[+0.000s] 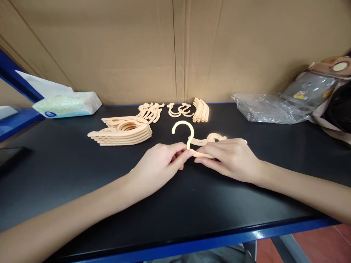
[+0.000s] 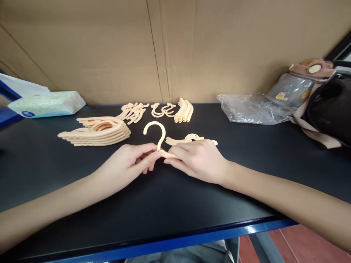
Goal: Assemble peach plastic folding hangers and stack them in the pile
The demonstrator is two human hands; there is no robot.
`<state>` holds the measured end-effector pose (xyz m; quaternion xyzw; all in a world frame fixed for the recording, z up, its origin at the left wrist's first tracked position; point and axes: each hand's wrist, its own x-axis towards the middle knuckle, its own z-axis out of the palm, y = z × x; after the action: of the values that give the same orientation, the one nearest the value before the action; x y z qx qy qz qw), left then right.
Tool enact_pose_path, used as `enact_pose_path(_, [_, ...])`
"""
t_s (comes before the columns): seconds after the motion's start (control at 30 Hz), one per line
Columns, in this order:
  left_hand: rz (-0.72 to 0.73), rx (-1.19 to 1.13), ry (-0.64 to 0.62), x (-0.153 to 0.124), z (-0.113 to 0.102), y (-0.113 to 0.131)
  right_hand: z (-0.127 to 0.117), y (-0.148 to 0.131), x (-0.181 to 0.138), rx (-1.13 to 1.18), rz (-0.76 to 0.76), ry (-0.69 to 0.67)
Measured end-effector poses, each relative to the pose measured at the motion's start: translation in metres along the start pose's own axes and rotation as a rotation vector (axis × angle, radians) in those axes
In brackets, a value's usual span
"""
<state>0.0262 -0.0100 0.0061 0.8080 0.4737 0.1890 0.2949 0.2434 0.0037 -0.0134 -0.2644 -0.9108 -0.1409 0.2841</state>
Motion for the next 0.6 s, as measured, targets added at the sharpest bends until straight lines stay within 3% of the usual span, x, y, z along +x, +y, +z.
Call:
enact_pose_path(0.07, [0.045, 0.287, 0.057, -0.002, 0.002, 0.000, 0.000, 0.001, -0.002, 0.032, 0.039, -0.019])
enact_pose_path(0.13, [0.078, 0.419, 0.067, -0.004, 0.004, 0.000, -0.001, 0.000, -0.004, 0.082, 0.095, -0.047])
enact_pose_path(0.3, [0.099, 0.398, 0.048, -0.011, 0.009, 0.002, -0.005, -0.006, -0.007, 0.230, 0.206, -0.104])
enact_pose_path(0.6, [0.026, 0.356, 0.070, -0.019, 0.010, 0.011, -0.009, -0.012, -0.006, 0.281, 0.242, -0.120])
